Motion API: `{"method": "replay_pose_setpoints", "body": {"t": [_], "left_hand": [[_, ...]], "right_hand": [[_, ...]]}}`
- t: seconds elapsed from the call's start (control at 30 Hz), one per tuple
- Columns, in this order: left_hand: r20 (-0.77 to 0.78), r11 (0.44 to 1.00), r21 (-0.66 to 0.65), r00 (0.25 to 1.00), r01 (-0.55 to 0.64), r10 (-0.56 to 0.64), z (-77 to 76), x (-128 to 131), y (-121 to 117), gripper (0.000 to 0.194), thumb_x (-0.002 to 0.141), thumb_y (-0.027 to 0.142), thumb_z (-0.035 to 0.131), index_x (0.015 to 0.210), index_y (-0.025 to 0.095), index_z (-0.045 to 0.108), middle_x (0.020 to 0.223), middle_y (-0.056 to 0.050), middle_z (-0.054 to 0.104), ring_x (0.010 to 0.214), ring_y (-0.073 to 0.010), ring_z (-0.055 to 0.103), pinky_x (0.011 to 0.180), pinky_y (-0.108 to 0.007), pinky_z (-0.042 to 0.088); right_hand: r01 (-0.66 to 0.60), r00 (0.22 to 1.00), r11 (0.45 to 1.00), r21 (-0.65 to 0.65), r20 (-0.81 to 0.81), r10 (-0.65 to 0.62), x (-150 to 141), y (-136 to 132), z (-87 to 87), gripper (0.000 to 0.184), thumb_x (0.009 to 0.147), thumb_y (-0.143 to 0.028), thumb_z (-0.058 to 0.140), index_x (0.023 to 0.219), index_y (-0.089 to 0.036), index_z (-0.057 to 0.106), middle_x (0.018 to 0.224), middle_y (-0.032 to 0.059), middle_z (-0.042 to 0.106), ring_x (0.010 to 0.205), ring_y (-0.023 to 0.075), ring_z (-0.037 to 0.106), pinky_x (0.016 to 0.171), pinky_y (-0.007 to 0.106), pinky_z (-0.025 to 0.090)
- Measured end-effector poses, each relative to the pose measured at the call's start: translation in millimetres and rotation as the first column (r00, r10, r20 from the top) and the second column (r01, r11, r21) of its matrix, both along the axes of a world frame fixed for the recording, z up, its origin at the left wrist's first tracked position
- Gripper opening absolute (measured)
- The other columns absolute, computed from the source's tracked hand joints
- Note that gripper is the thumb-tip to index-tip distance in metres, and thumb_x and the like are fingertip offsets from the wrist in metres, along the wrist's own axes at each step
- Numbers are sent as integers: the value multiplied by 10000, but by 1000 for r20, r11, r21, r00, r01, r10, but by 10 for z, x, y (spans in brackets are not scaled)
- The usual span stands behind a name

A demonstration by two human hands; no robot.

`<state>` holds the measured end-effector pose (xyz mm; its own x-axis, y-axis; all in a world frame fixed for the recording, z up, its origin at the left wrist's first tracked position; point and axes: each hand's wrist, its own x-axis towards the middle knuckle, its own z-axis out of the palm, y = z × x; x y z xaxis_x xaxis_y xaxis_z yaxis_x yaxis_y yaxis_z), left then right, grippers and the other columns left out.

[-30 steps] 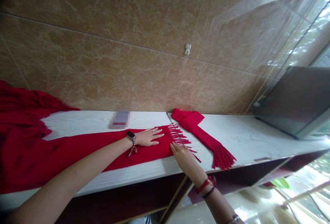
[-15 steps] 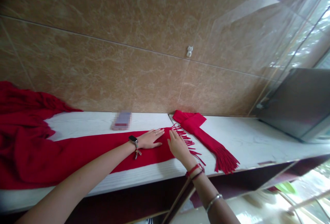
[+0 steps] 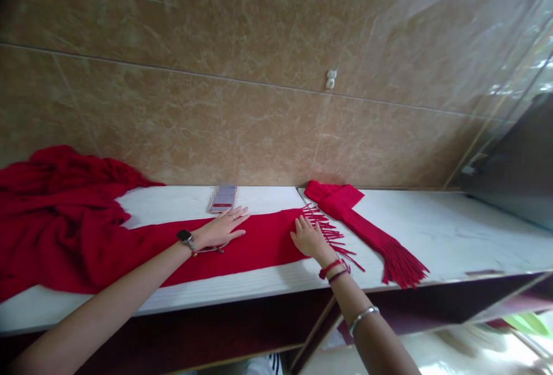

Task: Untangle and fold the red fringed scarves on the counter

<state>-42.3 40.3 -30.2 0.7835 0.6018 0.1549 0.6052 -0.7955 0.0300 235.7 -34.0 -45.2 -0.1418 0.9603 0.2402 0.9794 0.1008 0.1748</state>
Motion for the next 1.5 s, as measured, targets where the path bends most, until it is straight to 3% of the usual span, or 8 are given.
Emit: {"method": "replay_pose_setpoints", "body": {"t": [0.23, 0.4, 0.67, 0.8, 0.93, 1.1, 1.3, 1.5], "left_hand": [[-49, 998, -25, 997, -53, 51, -57, -504, -178, 494, 907, 477, 279, 1342, 250, 335, 1427, -68, 279, 1319, -205, 209, 1043, -377, 183], [-39, 995, -75, 997, -64, 61, -60, -705, -144, 464, 911, 444, 299, 1337, 266, 340, 1426, -36, 288, 1308, -185, 243, 1042, -360, 198], [-29, 978, -60, 980, -198, 196, -64, -1170, -147, 463, 916, 424, 275, 1343, 256, 330, 1420, -34, 300, 1311, -172, 231, 1048, -357, 184], [-10, 978, -53, 979, -202, 202, -89, -1169, -149, 464, 911, 439, 272, 1331, 258, 349, 1415, -27, 313, 1303, -154, 248, 1048, -328, 181], [0, 977, -45, 978, -207, 208, -105, -1145, -148, 461, 911, 432, 278, 1330, 252, 348, 1413, -30, 318, 1300, -151, 250, 1045, -321, 179], [-37, 981, -99, 986, -164, 161, 7, -1131, -118, 474, 893, 420, 339, 1311, 201, 382, 1394, -70, 348, 1272, -180, 305, 1026, -312, 219], [-5, 953, -235, 981, -189, 194, 239, -933, 107, 417, 814, 339, 489, 1189, 162, 520, 1152, -92, 572, 1022, -187, 526, 896, -258, 356], [25, 912, -317, 959, -259, 282, 216, -688, 366, 214, 773, 265, 504, 881, 153, 651, 882, -39, 673, 801, -160, 583, 731, -221, 408]], "right_hand": [[18, 986, 998, -57, -167, -27, -470, 227, -51, 510, 899, -350, 268, 1327, -85, 348, 1414, 141, 294, 1306, 267, 233, 1006, 504, 255], [21, 987, 996, -83, -156, -34, -460, 234, -186, 510, 899, -363, 261, 1332, -109, 345, 1421, 121, 285, 1304, 260, 237, 1004, 513, 247], [20, 984, 998, -66, -176, -31, -457, 222, -150, 480, 900, -361, 281, 1304, -124, 389, 1401, 115, 331, 1293, 244, 269, 1001, 496, 264], [-26, 985, 998, 63, -171, 37, -461, 180, -107, 433, 892, -289, 317, 1268, -109, 436, 1381, 140, 361, 1285, 258, 286, 1003, 518, 248], [-260, 936, 948, 185, -193, 294, -701, -13, 30, 412, 881, -265, 349, 1249, -124, 470, 1363, 135, 390, 1292, 246, 277, 1028, 482, 244], [-589, 779, 808, -11, -275, 564, -1260, -416, 184, 465, 829, -298, 462, 1251, -102, 472, 1269, 133, 506, 1191, 203, 440, 971, 307, 376], [-626, 779, 777, -67, -93, 620, -1492, -591, 300, 419, 805, -60, 402, 1200, -160, 501, 1080, 95, 628, 958, 173, 590, 797, 259, 453], [-579, 815, 812, 69, 46, 577, -1578, -560, 227, 221, 833, -98, 456, 1019, -138, 570, 823, 81, 626, 760, 183, 571, 660, 284, 425]]}}
